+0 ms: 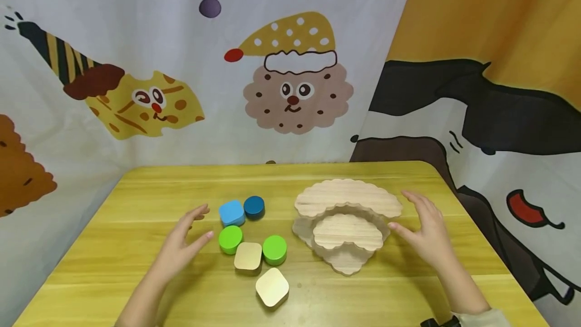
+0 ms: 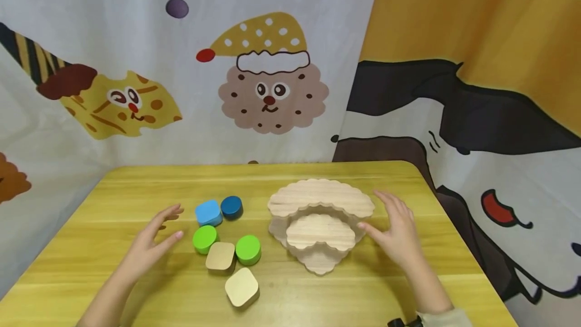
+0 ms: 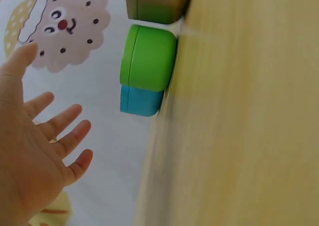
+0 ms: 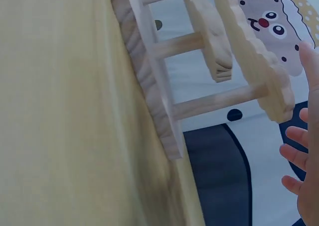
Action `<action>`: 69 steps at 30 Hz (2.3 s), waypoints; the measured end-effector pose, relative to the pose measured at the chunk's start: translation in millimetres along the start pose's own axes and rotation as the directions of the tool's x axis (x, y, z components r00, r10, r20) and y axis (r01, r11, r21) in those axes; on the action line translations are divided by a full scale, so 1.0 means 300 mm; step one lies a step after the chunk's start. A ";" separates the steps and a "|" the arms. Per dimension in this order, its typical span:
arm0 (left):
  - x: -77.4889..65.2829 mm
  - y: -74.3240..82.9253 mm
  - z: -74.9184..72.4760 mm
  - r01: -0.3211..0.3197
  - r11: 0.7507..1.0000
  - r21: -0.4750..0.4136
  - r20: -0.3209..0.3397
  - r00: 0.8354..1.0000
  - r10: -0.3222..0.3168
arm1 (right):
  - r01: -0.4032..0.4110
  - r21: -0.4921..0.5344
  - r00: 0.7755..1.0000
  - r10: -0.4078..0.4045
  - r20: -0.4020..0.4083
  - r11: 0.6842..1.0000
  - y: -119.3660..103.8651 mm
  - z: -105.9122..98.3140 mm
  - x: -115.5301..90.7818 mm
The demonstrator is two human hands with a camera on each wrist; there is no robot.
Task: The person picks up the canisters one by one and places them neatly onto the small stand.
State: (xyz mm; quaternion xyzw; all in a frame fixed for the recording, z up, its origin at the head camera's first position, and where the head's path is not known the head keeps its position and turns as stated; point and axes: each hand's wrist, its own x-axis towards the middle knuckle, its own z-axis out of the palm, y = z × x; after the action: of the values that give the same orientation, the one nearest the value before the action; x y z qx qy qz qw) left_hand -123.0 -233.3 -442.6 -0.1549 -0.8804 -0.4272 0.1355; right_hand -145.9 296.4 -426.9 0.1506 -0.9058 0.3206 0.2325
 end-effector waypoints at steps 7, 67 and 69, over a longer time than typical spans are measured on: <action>-0.024 -0.021 0.014 0.040 0.998 -0.043 0.026 0.999 -0.039 | -0.023 0.010 0.997 0.024 -0.072 1.000 -0.005 0.023 -0.015; -0.026 -0.075 0.143 0.240 0.940 -0.244 0.196 0.961 -0.194 | -0.279 0.150 0.946 0.298 -0.125 0.948 -0.063 0.150 -0.022; -0.026 -0.075 0.143 0.244 0.940 -0.238 0.192 0.961 -0.201 | -0.278 0.147 0.947 0.296 -0.124 0.949 -0.064 0.147 -0.022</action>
State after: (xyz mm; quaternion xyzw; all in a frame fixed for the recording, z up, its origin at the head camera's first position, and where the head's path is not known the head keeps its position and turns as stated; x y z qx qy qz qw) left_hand -129.1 -213.6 -487.3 -0.1055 -0.8369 -0.5370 -0.0086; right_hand -146.6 254.0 -450.8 0.0078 -0.8765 0.4183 0.2382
